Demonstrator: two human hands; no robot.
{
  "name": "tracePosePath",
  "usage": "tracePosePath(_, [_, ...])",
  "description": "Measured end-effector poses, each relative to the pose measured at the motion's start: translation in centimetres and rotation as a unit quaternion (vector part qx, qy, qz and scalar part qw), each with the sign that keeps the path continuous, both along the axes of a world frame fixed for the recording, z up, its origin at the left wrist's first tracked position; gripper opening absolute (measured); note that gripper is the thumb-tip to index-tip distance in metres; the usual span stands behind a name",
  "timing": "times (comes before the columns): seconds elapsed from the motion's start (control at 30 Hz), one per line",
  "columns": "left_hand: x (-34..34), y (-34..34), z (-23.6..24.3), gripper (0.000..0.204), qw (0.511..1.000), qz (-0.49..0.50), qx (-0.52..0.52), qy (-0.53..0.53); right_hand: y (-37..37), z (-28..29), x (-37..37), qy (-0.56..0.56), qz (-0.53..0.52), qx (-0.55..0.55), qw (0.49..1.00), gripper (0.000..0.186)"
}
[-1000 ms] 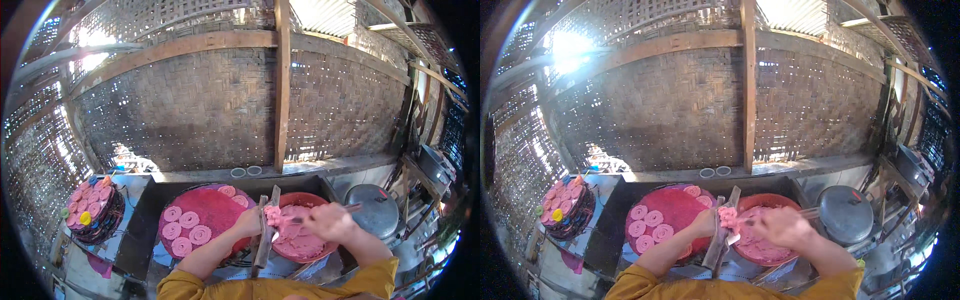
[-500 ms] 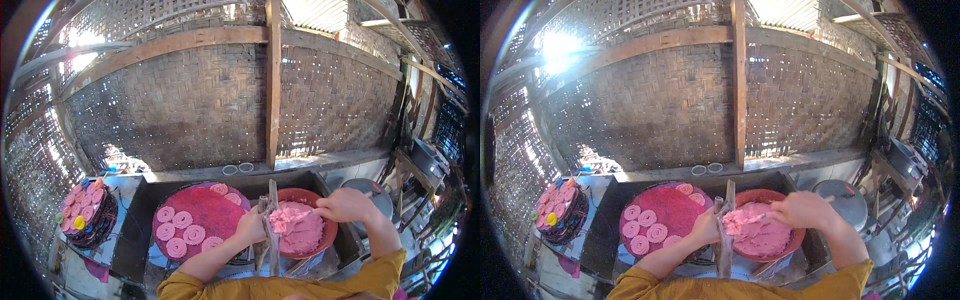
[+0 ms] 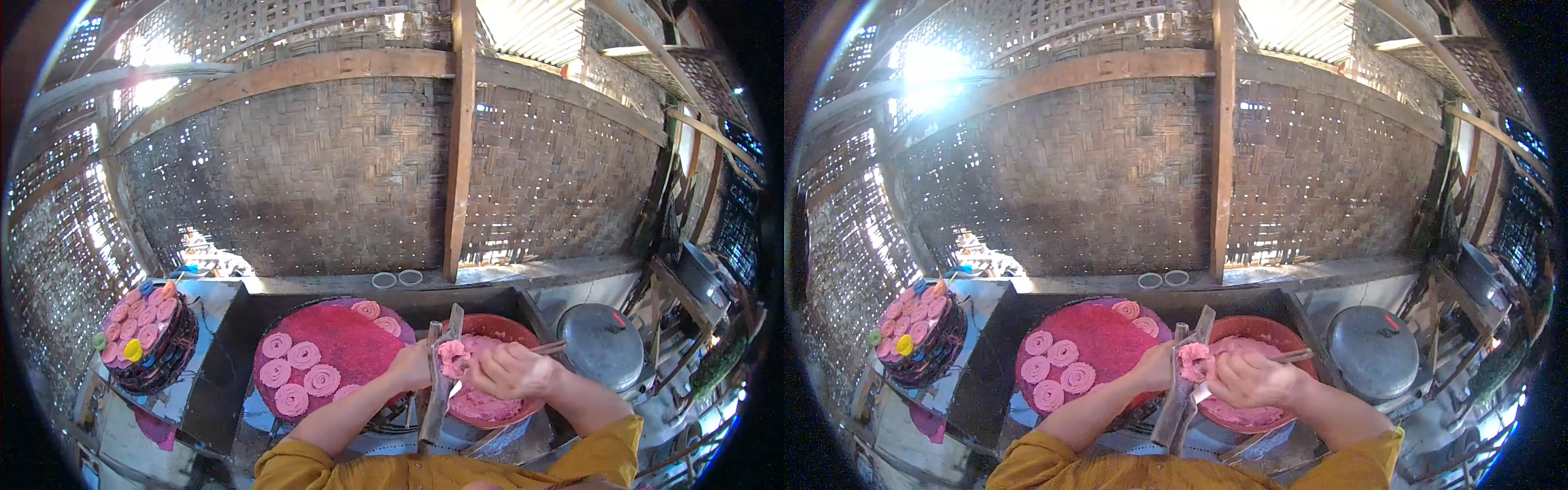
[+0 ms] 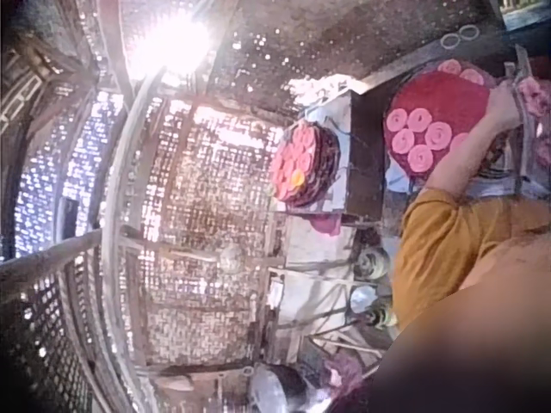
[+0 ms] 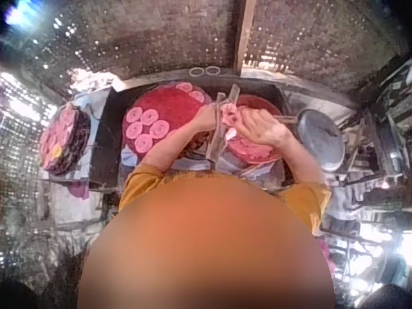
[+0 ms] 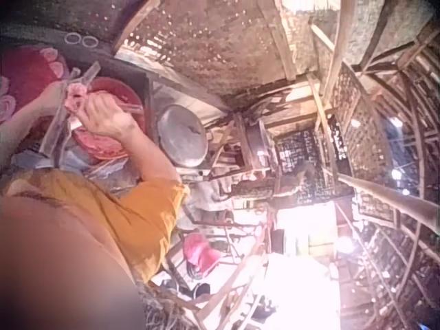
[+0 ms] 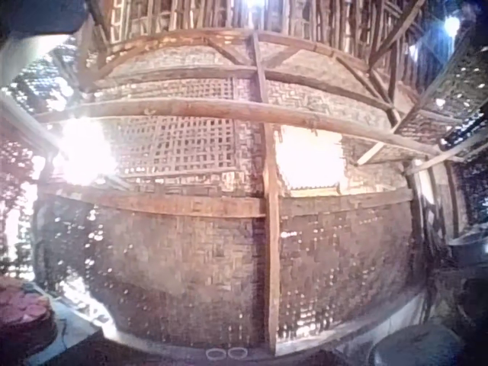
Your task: The person uses a wooden stick and a metal scraper to form pink dough into spiral shapes. They scoop the dough from a red bowl, wrap it around the stick, and then use the scraper to slide the formed spiral onto a pink mat. The process is repeated multiple times to create a batch of pink spiral candies.
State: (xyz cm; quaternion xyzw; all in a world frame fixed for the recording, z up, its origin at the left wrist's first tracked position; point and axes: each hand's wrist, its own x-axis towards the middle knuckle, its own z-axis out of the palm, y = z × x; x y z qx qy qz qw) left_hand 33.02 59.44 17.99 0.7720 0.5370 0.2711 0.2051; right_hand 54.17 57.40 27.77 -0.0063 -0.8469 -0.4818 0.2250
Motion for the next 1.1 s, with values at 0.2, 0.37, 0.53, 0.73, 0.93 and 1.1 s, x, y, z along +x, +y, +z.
tracePosePath(0.2, [-2.9, 1.9, -0.8, 0.034, 0.983, -0.051, 0.04, -0.172, -0.5, 1.3, 5.2, 0.278, -0.068, -0.237, 0.928, 0.017])
tracePosePath(0.37, [2.5, 1.3, -1.2, 0.035, 0.979, 0.07, 0.176, -0.079, 1.5, -8.5, -0.4, 0.533, 0.013, -0.574, 0.621, 0.02])
tracePosePath(0.53, [-2.6, 5.1, -6.9, 0.038, 0.957, 0.095, 0.086, -0.26, -0.2, -11.4, 3.1, 0.487, -0.101, -0.539, 0.679, 0.029])
tracePosePath(0.73, [-0.5, 4.8, -7.1, 0.042, 0.982, 0.098, 0.066, -0.145, 0.8, -8.1, -0.2, 0.489, -0.025, -0.369, 0.79, 0.027])
tracePosePath(0.93, [-2.9, 7.4, -10.0, 0.047, 0.975, 0.034, 0.088, -0.201, -1.7, -8.6, 1.7, 0.419, -0.058, -0.497, 0.758, 0.023])
tracePosePath(1.1, [1.0, 1.9, -2.9, 0.044, 0.983, 0.072, 0.085, -0.146, 2.4, -10.4, 1.1, 0.532, -0.126, -0.412, 0.729, 0.027])
